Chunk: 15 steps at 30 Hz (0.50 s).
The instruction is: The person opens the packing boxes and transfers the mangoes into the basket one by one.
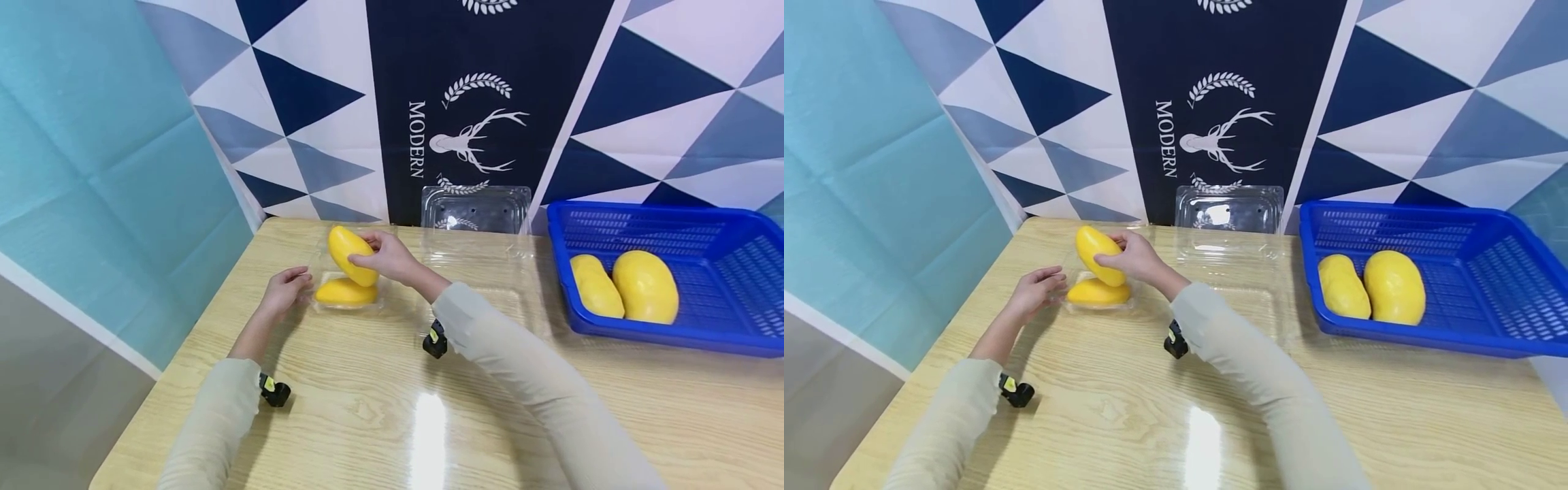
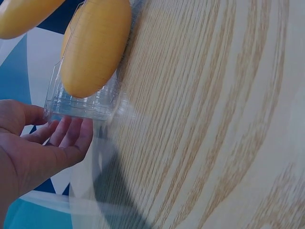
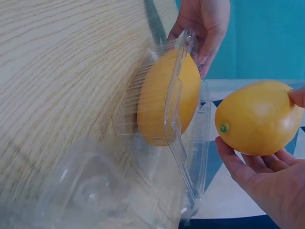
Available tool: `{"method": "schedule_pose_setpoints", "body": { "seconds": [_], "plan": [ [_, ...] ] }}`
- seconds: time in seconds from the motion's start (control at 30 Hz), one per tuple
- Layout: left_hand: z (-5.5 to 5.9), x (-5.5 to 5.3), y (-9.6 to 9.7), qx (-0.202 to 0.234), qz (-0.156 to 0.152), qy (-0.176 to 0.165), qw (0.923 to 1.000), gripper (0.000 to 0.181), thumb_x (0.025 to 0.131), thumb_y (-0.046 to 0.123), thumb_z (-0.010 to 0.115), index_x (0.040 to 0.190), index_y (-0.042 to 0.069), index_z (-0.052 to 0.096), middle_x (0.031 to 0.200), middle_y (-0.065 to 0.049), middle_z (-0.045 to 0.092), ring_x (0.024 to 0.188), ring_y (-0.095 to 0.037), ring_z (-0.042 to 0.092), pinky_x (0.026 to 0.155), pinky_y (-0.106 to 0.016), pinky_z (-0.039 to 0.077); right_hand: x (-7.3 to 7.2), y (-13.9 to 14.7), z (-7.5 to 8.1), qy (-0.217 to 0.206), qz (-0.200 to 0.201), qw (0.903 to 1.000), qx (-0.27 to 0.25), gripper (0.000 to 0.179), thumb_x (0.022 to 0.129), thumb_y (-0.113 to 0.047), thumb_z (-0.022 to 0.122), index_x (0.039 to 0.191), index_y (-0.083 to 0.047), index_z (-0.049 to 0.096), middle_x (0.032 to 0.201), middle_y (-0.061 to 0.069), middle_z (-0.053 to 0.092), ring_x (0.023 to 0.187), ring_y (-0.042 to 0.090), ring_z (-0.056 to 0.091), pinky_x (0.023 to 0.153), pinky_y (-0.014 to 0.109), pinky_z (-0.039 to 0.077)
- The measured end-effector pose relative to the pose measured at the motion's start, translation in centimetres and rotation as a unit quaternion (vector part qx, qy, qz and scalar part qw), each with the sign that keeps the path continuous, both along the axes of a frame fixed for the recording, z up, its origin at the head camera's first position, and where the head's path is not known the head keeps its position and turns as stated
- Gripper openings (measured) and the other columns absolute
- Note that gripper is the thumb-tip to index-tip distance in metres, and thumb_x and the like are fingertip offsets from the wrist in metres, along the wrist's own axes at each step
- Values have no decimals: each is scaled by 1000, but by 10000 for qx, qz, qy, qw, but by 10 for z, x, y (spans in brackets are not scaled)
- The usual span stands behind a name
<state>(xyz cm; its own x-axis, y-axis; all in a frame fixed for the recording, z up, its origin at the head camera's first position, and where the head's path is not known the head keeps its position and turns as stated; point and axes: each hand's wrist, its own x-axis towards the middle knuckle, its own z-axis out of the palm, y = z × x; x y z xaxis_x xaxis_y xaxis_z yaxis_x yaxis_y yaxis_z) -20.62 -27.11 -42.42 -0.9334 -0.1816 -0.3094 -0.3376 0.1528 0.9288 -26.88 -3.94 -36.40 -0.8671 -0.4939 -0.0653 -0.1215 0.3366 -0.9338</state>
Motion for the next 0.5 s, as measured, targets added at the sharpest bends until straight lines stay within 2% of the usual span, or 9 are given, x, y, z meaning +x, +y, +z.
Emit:
{"method": "schedule_pose_setpoints", "body": {
  "seconds": [0.33,0.5],
  "plan": [
    [1,1,2,57,10,3,10000,46,100,16,41,144,3,33,140,-20,42,118,-27,49,82,-24,54,3,19,3,-60,52,10000,21,57,82,-27,71,132,-9,52,118,9,62,101,21,58,89,30,52],
    [2,3,3,40,-9,10,10000,46,100,14,41,144,2,32,140,-21,41,118,-26,49,79,-22,54,3,29,5,-144,-88,9998,60,57,81,-28,72,131,-9,53,117,10,62,101,21,59,87,29,53]
  ]
}}
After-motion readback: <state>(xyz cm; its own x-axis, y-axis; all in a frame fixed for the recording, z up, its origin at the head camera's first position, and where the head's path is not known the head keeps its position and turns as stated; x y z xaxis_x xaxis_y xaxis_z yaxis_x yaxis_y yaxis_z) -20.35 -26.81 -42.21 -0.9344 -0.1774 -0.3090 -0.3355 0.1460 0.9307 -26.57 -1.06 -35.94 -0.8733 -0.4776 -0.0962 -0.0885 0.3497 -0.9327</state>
